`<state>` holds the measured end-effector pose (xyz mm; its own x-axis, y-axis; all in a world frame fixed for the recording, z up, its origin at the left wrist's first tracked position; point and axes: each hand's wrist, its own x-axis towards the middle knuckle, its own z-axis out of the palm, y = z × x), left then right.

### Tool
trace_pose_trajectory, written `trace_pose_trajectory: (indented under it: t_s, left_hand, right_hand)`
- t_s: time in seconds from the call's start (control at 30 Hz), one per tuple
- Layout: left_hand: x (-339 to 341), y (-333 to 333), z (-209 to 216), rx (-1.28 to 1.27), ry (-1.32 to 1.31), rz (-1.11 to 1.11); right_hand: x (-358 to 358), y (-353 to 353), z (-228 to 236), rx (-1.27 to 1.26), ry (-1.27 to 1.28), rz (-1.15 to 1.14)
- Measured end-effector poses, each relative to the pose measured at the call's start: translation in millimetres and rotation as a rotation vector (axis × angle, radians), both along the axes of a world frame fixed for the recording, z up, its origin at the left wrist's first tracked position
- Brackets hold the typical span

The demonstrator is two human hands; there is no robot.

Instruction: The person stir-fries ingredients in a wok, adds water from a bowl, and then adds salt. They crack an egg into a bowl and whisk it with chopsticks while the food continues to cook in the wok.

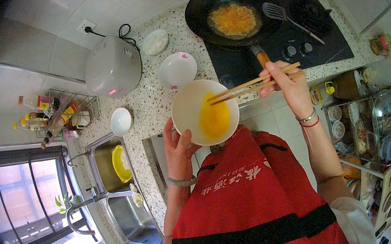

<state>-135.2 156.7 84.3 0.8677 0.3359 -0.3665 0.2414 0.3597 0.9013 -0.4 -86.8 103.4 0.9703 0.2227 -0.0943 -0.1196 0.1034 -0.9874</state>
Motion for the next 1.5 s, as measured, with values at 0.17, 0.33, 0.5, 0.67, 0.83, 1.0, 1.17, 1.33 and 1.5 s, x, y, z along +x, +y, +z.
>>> trace_pose_trajectory:
  t_s: [0.17, 0.33, 0.5, 0.67, 0.83, 1.0, 1.17, 1.33, 1.5]
  left_hand:
    - [-1, 2, -5, 0.025, -0.01, -0.029]
    - [1, 2, -1, -0.001, -0.001, -0.043]
    - [1, -1, 1, -0.018, -0.014, -0.024]
    - [-2, 1, -2, -0.001, -0.016, -0.028]
    - [-2, 0, 1, -0.003, -0.01, -0.035]
    - [-3, -4, 1, -0.033, 0.003, 0.008]
    - [-1, -3, -3, -0.04, -0.009, 0.022]
    - [-2, -3, -1, -0.014, 0.011, -0.015]
    - [-1, -4, 2, -0.043, -0.006, 0.017]
  right_hand:
    - [2, -4, -4, 0.082, 0.045, 0.061]
    - [1, -3, -4, 0.006, 0.052, 0.084]
    - [2, 0, -4, -0.033, -0.011, -0.001]
    - [0, -3, 2, -0.032, -0.018, -0.044]
    - [-1, -1, 10, -0.064, -0.143, -0.116]
    - [-6, -10, 4, -0.153, -0.11, 0.023]
    - [-7, 2, 5, -0.04, -0.048, -0.051]
    - [1, -8, -4, -0.076, -0.016, 0.038]
    - [-2, -4, -8, -0.008, -0.035, -0.091]
